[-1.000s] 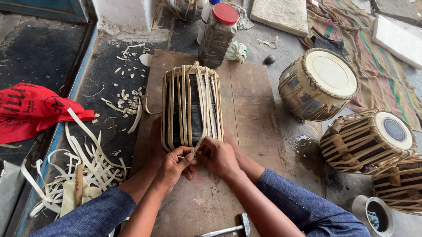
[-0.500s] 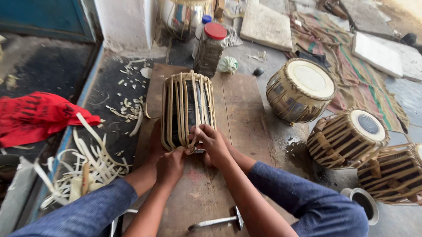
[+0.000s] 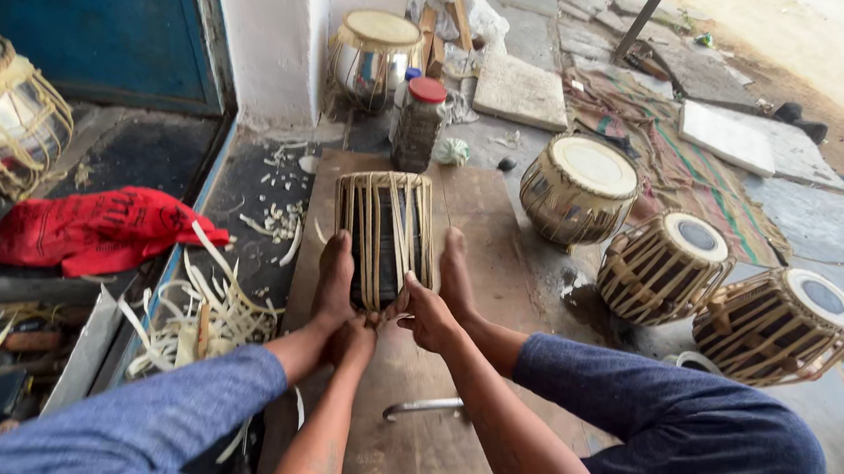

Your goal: The person is repairing or assembling a drum by hand and with a small hammer, using their feet to hold the drum steady while they pull and tighten leather or fiber straps through the drum's casing.

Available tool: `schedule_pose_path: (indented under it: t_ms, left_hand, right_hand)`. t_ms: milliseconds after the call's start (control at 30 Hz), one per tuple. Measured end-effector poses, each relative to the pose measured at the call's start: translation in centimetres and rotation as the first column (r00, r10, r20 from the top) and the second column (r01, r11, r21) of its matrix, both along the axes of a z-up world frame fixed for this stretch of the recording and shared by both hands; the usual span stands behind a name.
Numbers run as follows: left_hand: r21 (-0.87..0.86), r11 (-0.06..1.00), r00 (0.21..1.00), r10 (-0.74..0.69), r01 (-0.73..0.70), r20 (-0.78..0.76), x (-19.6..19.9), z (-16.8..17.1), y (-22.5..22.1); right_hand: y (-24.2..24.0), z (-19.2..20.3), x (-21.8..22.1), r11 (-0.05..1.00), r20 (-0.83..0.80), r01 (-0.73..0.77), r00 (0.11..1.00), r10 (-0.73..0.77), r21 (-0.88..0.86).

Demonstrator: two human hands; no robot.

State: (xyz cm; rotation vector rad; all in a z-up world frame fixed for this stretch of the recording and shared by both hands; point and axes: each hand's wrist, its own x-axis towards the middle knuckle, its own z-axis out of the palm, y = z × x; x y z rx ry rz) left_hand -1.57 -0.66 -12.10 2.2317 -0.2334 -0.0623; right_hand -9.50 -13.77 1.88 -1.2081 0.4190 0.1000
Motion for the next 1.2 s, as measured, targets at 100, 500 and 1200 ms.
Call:
schedule_pose_path:
  t_ms: [100,500,1200]
  left_hand:
    - [0.041,0.999,1.000,-0.021,0.020,0.022,-0.9,-0.6,0.7]
    - [-0.324,0.943,0.852,-0.227,0.073,-0.472,-5.1,3.7,-1.0]
    - [0.115,0.991,0.982,-0.053,0.075,-0.184,-6.8,4.6,-0.6]
  right_hand:
    - [2.3,0.2,-2.0,0.984,0.044,0.063,0.997,-0.071,0.166]
    - [4.8,-0.2,-6.9,0.978,-0.013,0.208,0.978,-0.208,-0.022]
    - [4.6,1.4,-8.2,0.977,-0.083,0.175,0.979,-0.185,-0.120]
